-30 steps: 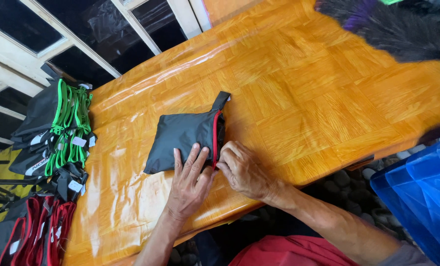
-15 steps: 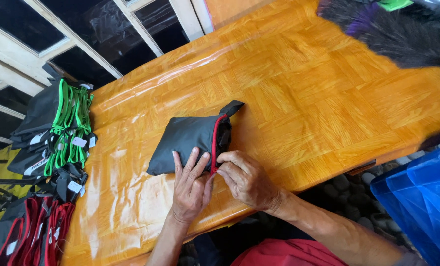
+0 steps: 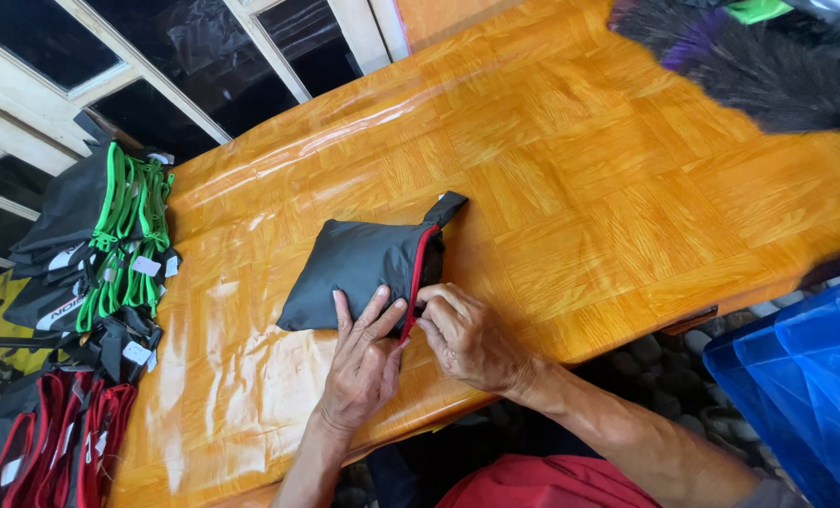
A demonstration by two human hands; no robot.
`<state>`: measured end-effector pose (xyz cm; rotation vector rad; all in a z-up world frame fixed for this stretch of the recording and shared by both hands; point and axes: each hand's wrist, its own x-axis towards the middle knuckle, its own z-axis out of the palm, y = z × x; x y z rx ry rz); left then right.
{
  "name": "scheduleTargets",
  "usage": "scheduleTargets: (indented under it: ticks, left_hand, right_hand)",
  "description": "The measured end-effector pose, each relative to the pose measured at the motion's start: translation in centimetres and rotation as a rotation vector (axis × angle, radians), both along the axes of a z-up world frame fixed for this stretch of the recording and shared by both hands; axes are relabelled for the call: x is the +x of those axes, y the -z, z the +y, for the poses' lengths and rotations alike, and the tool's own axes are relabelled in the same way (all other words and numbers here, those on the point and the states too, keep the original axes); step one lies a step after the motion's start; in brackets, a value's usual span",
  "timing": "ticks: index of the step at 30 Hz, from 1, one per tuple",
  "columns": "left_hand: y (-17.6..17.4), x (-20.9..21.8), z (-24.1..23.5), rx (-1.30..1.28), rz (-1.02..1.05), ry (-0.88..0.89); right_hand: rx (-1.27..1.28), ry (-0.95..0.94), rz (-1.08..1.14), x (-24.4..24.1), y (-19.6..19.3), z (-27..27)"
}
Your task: The person folds a black garment on a wooden table, then places it into a small black pouch with a red zipper. They zip the pouch closed, adjust the contents, and place the finished pouch into a grey bucket.
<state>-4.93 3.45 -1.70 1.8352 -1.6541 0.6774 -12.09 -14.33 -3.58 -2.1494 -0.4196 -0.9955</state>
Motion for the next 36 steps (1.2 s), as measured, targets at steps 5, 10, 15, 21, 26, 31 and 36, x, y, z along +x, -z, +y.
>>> scheduleTargets:
  ticks: [5, 10, 15, 21, 26, 31, 36]
  left_hand:
    - [-0.2, 0.0, -0.1, 0.024, -0.006, 0.01]
    - [-1.1, -0.5, -0.1, 0.074, -0.054, -0.013]
    - [-4.2, 1.7, -0.5, 0.164, 0.018, -0.09]
    - [-3.5, 7.0, -4.5, 0.497, 0.194, -0.426]
    - [-3.7, 6.8, -4.9, 0.581, 0.257, -0.445]
    - [-3.7, 6.9, -4.9, 0.593, 0.303, -0.426]
    - [-3.5, 7.1, -4.9, 0.619, 0.339, -0.382]
  right_hand:
    - [0.002, 0.035, 0.046, 0.4, 0.8, -0.1]
    - [0.015, 0.038, 0.103, 0.1, 0.8, -0.7]
    - [-0.003, -0.094, 0.087, 0.0, 0.8, -0.4]
    - [0.06, -0.137, 0.241, -0.5, 0.1, -0.9]
    - [0.265, -0.051, 0.306, -0.4, 0.4, -3.0]
    - [0.109, -0.122, 0.407, 1.5, 2.1, -3.9]
    - [-0.269, -0.201, 0.566, 2.2, 0.4, -4.8]
